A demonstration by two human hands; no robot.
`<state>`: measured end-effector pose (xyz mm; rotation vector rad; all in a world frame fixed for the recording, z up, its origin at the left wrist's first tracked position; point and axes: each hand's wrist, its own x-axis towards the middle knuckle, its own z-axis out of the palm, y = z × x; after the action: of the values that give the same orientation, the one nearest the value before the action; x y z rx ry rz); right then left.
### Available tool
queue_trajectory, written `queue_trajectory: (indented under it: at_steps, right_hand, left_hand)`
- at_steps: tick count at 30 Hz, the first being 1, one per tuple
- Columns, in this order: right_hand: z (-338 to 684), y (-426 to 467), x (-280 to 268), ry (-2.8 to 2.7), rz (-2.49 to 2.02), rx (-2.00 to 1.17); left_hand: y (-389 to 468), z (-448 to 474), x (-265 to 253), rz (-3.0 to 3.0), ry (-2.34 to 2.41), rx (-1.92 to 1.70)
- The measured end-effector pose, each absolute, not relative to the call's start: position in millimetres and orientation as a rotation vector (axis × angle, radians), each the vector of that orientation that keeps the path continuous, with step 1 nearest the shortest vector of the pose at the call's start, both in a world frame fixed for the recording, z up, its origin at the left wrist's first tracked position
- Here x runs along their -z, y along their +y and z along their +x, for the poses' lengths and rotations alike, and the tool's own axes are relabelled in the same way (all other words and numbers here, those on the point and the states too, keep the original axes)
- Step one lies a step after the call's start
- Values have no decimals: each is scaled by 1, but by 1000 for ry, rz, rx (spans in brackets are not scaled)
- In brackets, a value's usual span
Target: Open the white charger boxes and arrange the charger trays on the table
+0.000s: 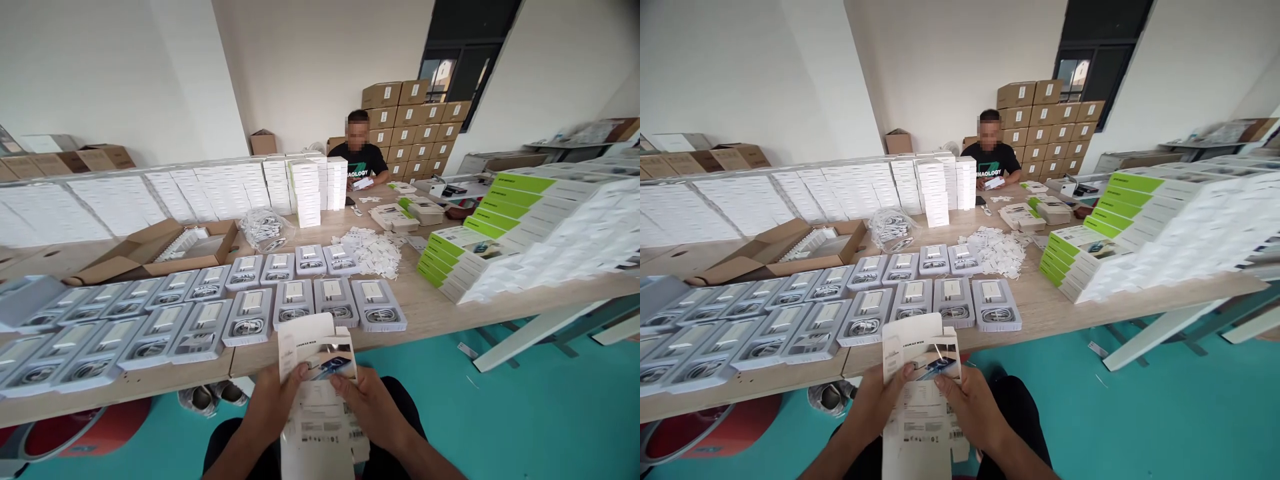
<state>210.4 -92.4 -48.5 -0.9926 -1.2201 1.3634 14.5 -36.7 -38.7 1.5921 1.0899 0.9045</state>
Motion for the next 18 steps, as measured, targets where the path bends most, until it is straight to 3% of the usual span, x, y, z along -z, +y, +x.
queue_trajectory:
  at_steps: [6, 14, 18]
  right_hand:
    - [214, -96, 56, -1118, -1087, -1347]
    - [232, -93, 39, -1146, -785, -1483]
    - [227, -96, 37, -1142, -857, -1402]
  left_hand:
    - [-53, 23, 28, 1186, 1064, -1091]
    - [-65, 25, 22, 1181, 869, -1077]
    - [-59, 22, 22, 1191, 822, -1072]
